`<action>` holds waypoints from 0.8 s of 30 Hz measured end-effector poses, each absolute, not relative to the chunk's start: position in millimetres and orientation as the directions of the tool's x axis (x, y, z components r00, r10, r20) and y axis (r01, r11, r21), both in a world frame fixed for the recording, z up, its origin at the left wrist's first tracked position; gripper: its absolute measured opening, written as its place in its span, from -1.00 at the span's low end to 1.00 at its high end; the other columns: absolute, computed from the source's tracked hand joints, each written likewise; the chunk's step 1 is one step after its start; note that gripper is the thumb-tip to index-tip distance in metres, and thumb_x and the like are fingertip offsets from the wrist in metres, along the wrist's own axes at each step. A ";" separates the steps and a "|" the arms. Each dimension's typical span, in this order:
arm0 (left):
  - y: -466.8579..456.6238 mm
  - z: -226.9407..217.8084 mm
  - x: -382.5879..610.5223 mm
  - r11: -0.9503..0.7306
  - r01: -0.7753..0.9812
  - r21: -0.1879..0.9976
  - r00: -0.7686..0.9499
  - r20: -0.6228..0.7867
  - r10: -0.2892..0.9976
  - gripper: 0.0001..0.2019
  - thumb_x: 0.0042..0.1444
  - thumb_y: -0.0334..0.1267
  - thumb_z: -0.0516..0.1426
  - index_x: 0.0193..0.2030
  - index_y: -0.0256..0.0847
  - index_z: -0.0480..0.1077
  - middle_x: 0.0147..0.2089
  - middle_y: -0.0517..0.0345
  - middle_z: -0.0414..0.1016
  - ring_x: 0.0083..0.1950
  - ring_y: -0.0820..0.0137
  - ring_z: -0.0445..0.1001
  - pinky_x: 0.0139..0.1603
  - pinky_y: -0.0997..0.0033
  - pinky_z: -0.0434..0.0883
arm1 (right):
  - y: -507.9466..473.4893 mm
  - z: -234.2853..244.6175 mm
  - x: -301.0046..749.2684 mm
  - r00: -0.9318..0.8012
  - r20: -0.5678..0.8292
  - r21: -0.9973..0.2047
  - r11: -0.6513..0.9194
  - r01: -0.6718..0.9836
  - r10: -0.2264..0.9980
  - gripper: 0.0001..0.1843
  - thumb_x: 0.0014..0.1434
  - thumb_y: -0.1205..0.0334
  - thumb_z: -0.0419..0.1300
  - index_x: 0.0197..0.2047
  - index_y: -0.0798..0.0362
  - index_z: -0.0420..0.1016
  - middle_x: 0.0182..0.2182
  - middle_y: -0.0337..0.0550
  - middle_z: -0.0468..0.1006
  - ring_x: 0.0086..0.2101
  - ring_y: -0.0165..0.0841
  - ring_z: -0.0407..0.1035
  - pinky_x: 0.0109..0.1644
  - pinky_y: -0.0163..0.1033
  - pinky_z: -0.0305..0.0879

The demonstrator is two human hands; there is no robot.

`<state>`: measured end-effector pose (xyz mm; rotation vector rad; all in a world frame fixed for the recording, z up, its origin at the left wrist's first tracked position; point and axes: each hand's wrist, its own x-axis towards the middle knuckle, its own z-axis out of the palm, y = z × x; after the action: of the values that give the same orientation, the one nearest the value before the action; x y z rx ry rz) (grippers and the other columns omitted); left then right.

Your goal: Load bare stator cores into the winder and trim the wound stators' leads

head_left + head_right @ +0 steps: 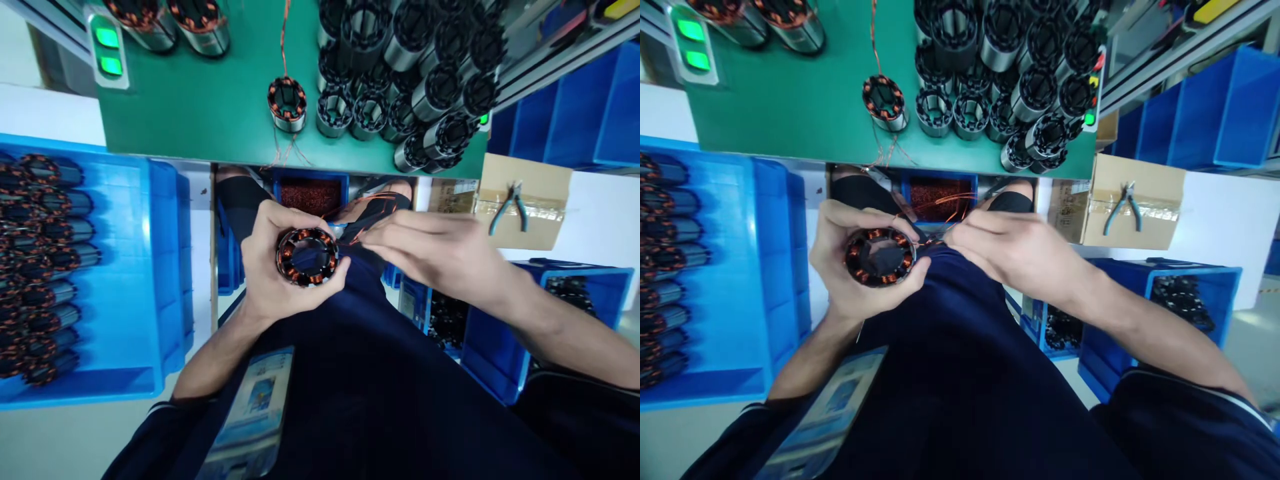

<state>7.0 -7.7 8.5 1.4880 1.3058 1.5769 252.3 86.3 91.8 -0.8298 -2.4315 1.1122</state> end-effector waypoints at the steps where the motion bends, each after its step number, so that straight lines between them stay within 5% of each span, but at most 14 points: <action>1: -8.3 7.1 7.0 -0.338 0.228 0.913 -0.198 0.384 0.902 -0.38 0.01 -0.19 0.59 0.17 -0.04 0.49 -0.05 0.20 0.64 -0.16 0.28 0.78 -0.22 0.18 0.75 | 83.6 102.7 254.1 -0.759 0.106 -0.731 0.567 0.379 0.643 -0.82 0.44 0.26 0.47 0.05 -0.22 0.79 -0.08 -0.22 0.80 -0.12 -0.21 0.73 0.08 -0.12 0.71; 4: -8.9 12.3 5.6 -0.351 0.331 0.876 -0.174 0.422 0.890 -0.41 0.05 -0.10 0.57 0.16 0.03 0.48 -0.05 0.16 0.67 -0.14 0.21 0.76 -0.25 0.08 0.74 | 76.4 131.4 253.9 -0.769 0.225 -0.623 0.695 0.358 0.598 -0.67 0.41 0.24 0.50 0.19 -0.24 0.79 0.09 -0.24 0.81 -0.05 -0.22 0.75 0.18 -0.19 0.72; 6: -7.6 19.2 4.6 -0.375 0.379 0.846 -0.127 0.449 0.884 -0.48 0.13 0.00 0.53 0.15 0.06 0.49 -0.06 0.13 0.67 -0.14 0.20 0.73 -0.28 0.04 0.71 | 75.9 133.0 247.7 -0.798 0.181 -0.661 0.672 0.333 0.574 -0.68 0.44 0.20 0.49 0.21 -0.22 0.78 0.12 -0.23 0.80 -0.04 -0.25 0.75 0.17 -0.23 0.71; 13: -5.9 17.3 5.1 -0.420 0.328 0.846 -0.065 0.464 0.884 -0.38 -0.03 0.00 0.61 0.13 0.06 0.52 -0.11 0.17 0.66 -0.17 0.26 0.67 -0.27 0.16 0.66 | 104.3 45.8 241.2 -0.802 0.020 -0.891 0.374 0.256 0.597 -0.90 0.46 0.11 0.49 -0.10 -0.07 0.79 -0.36 -0.27 0.72 -0.39 -0.38 0.59 -0.26 -0.28 0.52; 16: -9.3 6.1 1.6 -0.357 0.438 0.825 -0.036 0.412 0.910 -0.42 -0.03 -0.19 0.58 0.11 -0.01 0.53 -0.04 0.14 0.68 -0.11 0.26 0.69 -0.14 0.21 0.68 | 110.1 46.1 251.3 -0.743 -0.020 -0.855 0.374 0.360 0.669 -0.93 0.42 0.12 0.51 -0.10 -0.10 0.83 -0.28 -0.21 0.76 -0.36 -0.34 0.60 -0.26 -0.24 0.55; 18: -12.0 1.1 -0.7 -0.294 0.546 0.785 -0.020 0.363 0.932 -0.47 0.00 -0.25 0.55 0.11 -0.02 0.54 -0.01 0.13 0.67 -0.05 0.25 0.69 -0.09 0.23 0.68 | 105.2 70.6 254.9 -0.702 0.012 -0.779 0.447 0.439 0.712 -0.76 0.42 0.18 0.49 0.13 -0.17 0.82 0.04 -0.13 0.79 -0.21 -0.28 0.66 -0.11 -0.17 0.66; 20: -13.6 0.0 -0.6 -0.276 0.614 0.739 0.000 0.350 0.937 -0.49 0.04 -0.24 0.53 0.12 0.00 0.55 0.02 0.12 0.64 0.00 0.23 0.68 -0.13 0.26 0.66 | 94.8 96.6 252.4 -0.702 0.059 -0.705 0.528 0.473 0.709 -0.42 0.46 0.30 0.40 0.48 -0.20 0.62 0.37 -0.10 0.64 0.07 -0.21 0.68 0.25 -0.10 0.67; 22: -13.3 2.5 2.9 -0.297 0.641 0.708 0.025 0.368 0.930 -0.52 0.07 -0.21 0.52 0.12 0.01 0.54 0.02 0.11 0.61 0.00 0.24 0.66 -0.21 0.30 0.63 | 82.9 104.7 243.3 -0.784 0.048 -0.697 0.583 0.418 0.619 -0.22 0.48 0.43 0.25 0.69 -0.07 0.32 0.55 -0.06 0.46 0.41 -0.21 0.49 0.60 -0.08 0.40; 24: -11.3 7.3 9.0 -0.352 0.638 0.685 0.056 0.415 0.908 -0.54 0.11 -0.19 0.51 0.12 0.02 0.53 0.00 0.11 0.58 -0.05 0.26 0.65 -0.30 0.32 0.59 | 73.4 89.2 230.0 -0.847 0.030 -0.751 0.572 0.331 0.531 -0.15 0.45 0.51 0.13 0.74 0.20 0.12 0.61 0.10 0.35 0.54 -0.25 0.32 0.68 -0.12 0.26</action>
<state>9.0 -11.3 7.3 2.0219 1.5575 1.1915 230.0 73.4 89.2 -0.7150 -2.5532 1.1411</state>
